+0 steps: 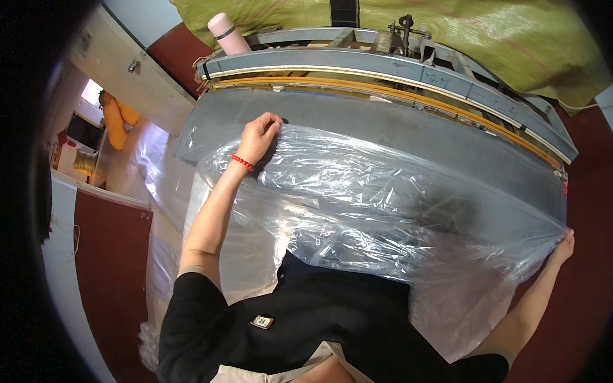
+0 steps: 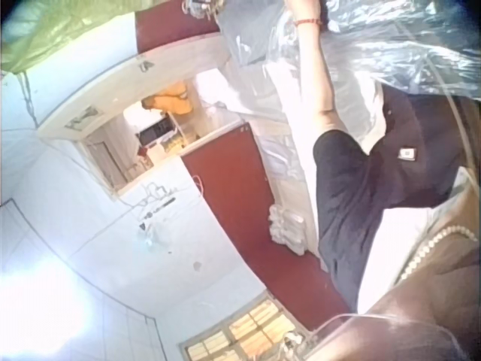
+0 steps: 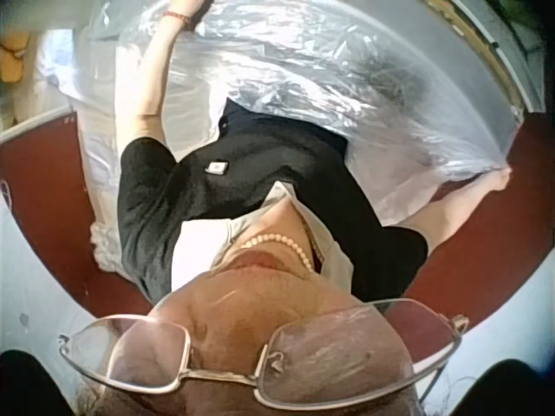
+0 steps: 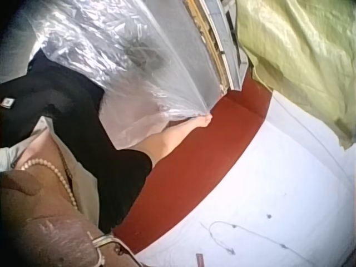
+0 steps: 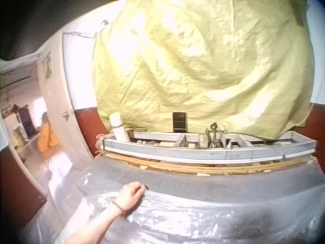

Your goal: The person is aligning and sealing large plastic sheets using a heat-sealing machine in a manufacturing environment.

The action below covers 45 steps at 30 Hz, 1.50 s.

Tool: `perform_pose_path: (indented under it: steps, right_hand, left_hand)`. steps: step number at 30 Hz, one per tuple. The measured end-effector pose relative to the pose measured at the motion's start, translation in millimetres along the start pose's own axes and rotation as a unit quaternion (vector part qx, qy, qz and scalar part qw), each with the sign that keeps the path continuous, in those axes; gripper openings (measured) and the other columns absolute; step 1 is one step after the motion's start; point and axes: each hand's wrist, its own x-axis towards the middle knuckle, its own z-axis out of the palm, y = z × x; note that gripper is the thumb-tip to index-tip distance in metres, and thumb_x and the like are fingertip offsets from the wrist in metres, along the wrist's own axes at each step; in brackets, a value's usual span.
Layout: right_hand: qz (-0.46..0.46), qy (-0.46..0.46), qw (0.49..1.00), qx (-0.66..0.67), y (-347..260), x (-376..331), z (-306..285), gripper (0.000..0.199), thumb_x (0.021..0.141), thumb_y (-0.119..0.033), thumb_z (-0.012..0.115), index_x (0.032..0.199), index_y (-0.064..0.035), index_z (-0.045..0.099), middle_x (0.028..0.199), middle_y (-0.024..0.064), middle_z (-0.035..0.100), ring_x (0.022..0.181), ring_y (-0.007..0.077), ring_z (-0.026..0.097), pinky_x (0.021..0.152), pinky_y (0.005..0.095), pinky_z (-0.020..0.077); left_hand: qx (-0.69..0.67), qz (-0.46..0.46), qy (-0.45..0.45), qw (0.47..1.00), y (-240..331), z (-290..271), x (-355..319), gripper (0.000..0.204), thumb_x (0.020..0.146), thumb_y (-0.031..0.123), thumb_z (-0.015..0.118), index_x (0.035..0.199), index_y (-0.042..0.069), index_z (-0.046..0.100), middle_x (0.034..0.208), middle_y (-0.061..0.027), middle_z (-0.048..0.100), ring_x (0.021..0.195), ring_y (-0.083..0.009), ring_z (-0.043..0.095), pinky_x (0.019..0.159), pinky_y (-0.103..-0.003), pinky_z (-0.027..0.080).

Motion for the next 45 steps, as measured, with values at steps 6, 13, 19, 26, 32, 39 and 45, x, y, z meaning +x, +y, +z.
perform_pose_path:
  steps: [6,13,19,26,32,39,45]
  right_hand:
    - [0.029,0.024,0.997,0.062,-4.8,-13.0,-8.4,0.037,0.086,-0.035,0.051,0.095,0.0003,0.058,0.086,0.0045,0.06,0.077,0.0139,0.054,0.073,0.0268,0.0431]
    - [0.056,0.03,0.992,0.105,5.0,-6.0,-11.5,0.036,0.085,-0.034,0.053,0.096,0.0004,0.058,0.089,0.0054,0.06,0.08,0.0152,0.054,0.075,0.0277,0.0431]
    - [0.044,0.048,0.997,0.039,1.3,-9.9,-6.4,0.037,0.086,-0.035,0.051,0.095,0.0007,0.058,0.089,0.0056,0.06,0.081,0.0156,0.054,0.076,0.028,0.0426]
    - [0.052,0.04,0.997,0.049,1.0,-12.1,-9.1,0.038,0.086,-0.035,0.051,0.095,0.0003,0.059,0.09,0.006,0.059,0.082,0.0158,0.054,0.076,0.028,0.0422]
    - [0.038,0.042,0.996,0.074,-25.6,-19.1,-19.2,0.039,0.086,-0.036,0.052,0.099,-0.0003,0.058,0.093,0.0055,0.059,0.085,0.0159,0.053,0.078,0.0282,0.0417]
    - [0.027,0.05,0.99,0.132,-51.1,-29.6,-59.5,0.036,0.085,-0.032,0.054,0.103,-0.0012,0.056,0.1,0.0054,0.058,0.093,0.0149,0.053,0.082,0.028,0.0414]
    - [0.054,0.004,0.992,0.117,-39.1,8.0,-36.4,0.03,0.086,-0.031,0.053,0.096,-0.0027,0.058,0.091,0.0035,0.059,0.083,0.0149,0.055,0.076,0.0271,0.043]
  left_hand:
    - [-0.102,-0.01,-0.007,0.995,15.3,-5.7,-2.7,0.013,0.08,0.016,0.054,0.087,0.005,0.057,0.09,-0.0114,0.06,0.085,-0.0305,0.056,0.071,-0.033,0.044]
    - [0.075,0.236,0.006,0.969,12.7,-6.5,-3.3,0.015,0.072,0.011,0.066,0.08,0.003,0.055,0.079,-0.002,0.058,0.078,-0.0147,0.053,0.069,-0.027,0.043]
    - [-0.269,-0.121,-0.083,0.952,34.5,-7.7,-4.4,0.016,0.071,0.012,0.066,0.078,0.002,0.056,0.081,-0.0068,0.058,0.08,-0.022,0.053,0.072,-0.031,0.043]
    - [0.013,0.168,-0.025,0.985,14.4,9.0,1.9,0.012,0.07,0.011,0.067,0.075,0.004,0.06,0.072,-0.0049,0.059,0.076,-0.0217,0.053,0.066,-0.032,0.043]
    - [0.051,0.12,-0.01,0.991,19.2,17.2,-3.4,0.006,0.069,0.012,0.06,0.072,0.006,0.062,0.078,-0.0077,0.06,0.081,-0.0262,0.054,0.071,-0.037,0.043]
    - [-0.005,0.085,0.037,0.996,27.2,20.6,-7.1,0.009,0.067,0.008,0.067,0.073,0.005,0.062,0.069,-0.0032,0.056,0.071,-0.0201,0.049,0.066,-0.03,0.041]
    - [-0.031,0.077,0.066,0.994,13.1,17.1,0.7,0.003,0.075,0.006,0.058,0.073,0.003,0.059,0.072,-0.0037,0.057,0.075,-0.0157,0.051,0.07,-0.028,0.041]
